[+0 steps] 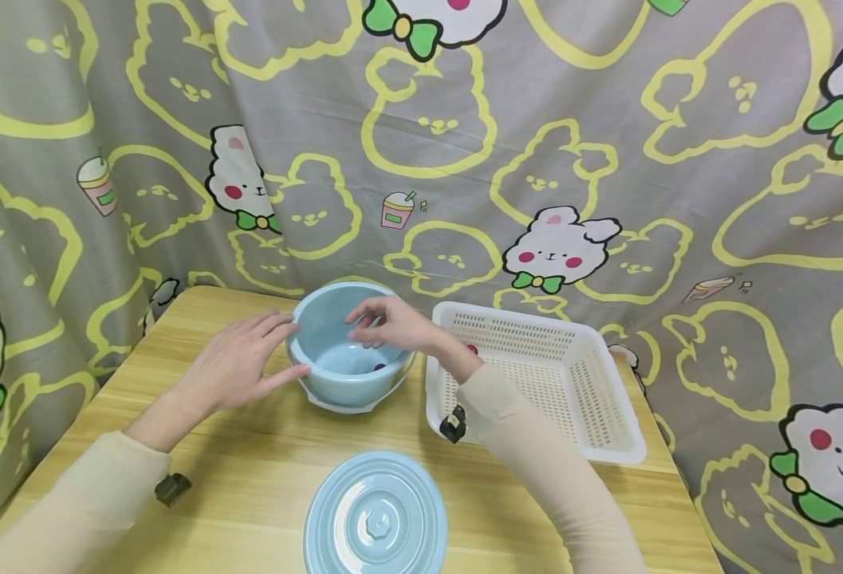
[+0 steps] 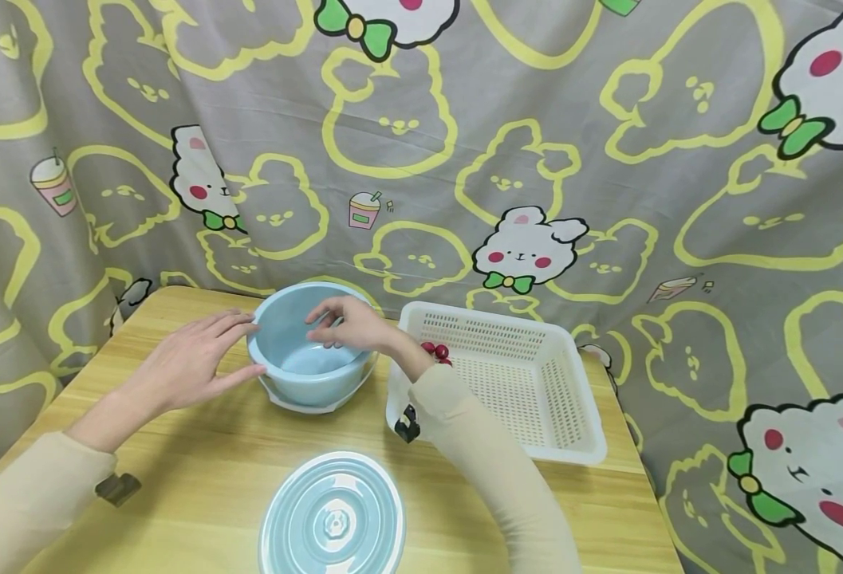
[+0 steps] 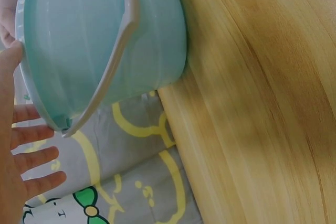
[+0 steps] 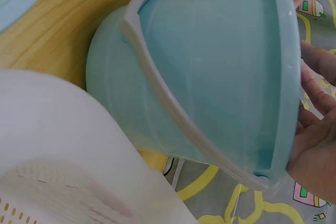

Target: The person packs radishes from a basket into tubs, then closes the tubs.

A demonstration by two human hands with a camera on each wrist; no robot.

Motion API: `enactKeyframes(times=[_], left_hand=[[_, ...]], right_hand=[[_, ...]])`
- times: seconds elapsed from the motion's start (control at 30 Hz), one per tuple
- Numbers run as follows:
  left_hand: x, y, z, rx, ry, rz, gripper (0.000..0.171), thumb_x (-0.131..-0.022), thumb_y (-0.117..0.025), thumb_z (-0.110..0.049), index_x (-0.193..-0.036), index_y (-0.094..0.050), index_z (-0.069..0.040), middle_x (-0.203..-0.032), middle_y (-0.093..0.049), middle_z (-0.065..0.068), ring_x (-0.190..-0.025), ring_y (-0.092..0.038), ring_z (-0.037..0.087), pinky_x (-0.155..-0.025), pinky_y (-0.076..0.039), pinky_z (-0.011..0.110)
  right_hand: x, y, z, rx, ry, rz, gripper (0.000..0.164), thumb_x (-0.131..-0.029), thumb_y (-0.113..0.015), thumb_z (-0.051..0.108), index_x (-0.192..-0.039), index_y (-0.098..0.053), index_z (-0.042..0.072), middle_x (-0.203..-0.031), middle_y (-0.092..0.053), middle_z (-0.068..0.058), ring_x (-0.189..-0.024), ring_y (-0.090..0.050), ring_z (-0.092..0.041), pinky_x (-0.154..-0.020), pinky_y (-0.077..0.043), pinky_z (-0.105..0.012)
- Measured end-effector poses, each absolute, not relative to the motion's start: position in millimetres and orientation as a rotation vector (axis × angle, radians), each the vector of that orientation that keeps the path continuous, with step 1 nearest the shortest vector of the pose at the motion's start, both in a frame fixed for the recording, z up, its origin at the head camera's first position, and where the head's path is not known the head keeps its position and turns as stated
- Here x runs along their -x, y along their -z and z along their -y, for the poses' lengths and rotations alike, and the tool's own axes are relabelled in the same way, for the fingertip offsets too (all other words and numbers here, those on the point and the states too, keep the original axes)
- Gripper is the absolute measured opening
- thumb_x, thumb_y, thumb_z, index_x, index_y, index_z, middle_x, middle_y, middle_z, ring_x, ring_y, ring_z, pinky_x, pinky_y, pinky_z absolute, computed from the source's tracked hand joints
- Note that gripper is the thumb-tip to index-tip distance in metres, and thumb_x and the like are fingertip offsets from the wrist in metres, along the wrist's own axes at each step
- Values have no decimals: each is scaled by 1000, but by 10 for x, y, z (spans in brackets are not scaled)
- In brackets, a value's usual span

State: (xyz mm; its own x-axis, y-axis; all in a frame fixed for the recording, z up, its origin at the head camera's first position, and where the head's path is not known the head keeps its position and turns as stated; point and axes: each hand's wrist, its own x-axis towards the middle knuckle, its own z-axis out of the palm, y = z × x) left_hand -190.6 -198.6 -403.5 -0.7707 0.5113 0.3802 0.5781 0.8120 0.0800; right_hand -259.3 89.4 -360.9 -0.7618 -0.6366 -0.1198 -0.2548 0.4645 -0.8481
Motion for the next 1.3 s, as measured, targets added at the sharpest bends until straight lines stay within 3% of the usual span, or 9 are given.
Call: enactKeyframes(times=[0.07,0.2,0.43,0.53,0.73,0.87,1.17,1.3], left_hand=[[1908,4035,1986,825,275,2656,71,-93,-73,-57,-138,-65,-2,-143,-65,22,-132,-62,47,-108,-53,65],[1902,4032,1985,821,278,2665,71,-94,-72,-57,-138,-65,-3,-143,-65,22,-132,-62,47,-108,-53,65],[1892,4020,1988,806,283,2682,71,-94,-71,-58,-139,-65,-3,-145,-64,23,-133,-62,48,-108,-52,67],[1894,4024,1990,804,280,2684,72,-94,-71,-59,-139,-65,-3,-145,-64,23,-133,-62,47,-108,-52,66],[1902,4036,1992,810,284,2675,71,-94,-71,-59,-139,-65,-3,-145,-64,22,-132,-62,47,-108,-53,66],[1906,4038,1993,819,284,2664,71,-94,-72,-58,-138,-65,-3,-144,-64,23,-132,-62,47,-107,-53,66],[1910,4036,1990,825,291,2662,70,-94,-72,-57,-138,-65,-3,-144,-64,23,-132,-62,47,-107,-53,66],[1916,4041,1991,825,296,2661,71,-94,-72,-57,-138,-65,-3,-144,-65,22,-132,-62,47,-107,-53,66]], right_hand=[[2577,3582,-916,732,1256,-2287,32,-100,-73,14,-130,-70,4,-104,-72,-11,-102,-75,-43,-78,-65,-27],[2564,3553,-973,706,1303,-2285,30,-100,-74,17,-128,-71,8,-104,-71,-8,-106,-73,-46,-84,-66,-34],[2535,3491,-1067,687,1370,-2266,29,-101,-71,16,-129,-71,7,-107,-72,-10,-108,-72,-48,-98,-61,-59],[2518,3459,-1110,690,1397,-2261,31,-101,-71,15,-130,-70,4,-108,-72,-11,-108,-72,-48,-96,-63,-56],[2491,3409,-1232,704,1450,-2267,31,-102,-71,17,-130,-70,4,-108,-72,-8,-105,-74,-44,-88,-66,-39],[2475,3393,-1338,714,1485,-2272,27,-102,-70,17,-127,-71,7,-108,-71,-8,-107,-73,-48,-91,-66,-44],[2452,3368,-1605,645,1428,-2354,27,-101,-72,17,-125,-72,7,-108,-72,-8,-97,-76,-30,-87,-66,-36],[2442,3361,-1731,616,1405,-2387,30,-101,-72,17,-126,-70,2,-111,-72,-12,-93,-75,-23,-90,-66,-46]])
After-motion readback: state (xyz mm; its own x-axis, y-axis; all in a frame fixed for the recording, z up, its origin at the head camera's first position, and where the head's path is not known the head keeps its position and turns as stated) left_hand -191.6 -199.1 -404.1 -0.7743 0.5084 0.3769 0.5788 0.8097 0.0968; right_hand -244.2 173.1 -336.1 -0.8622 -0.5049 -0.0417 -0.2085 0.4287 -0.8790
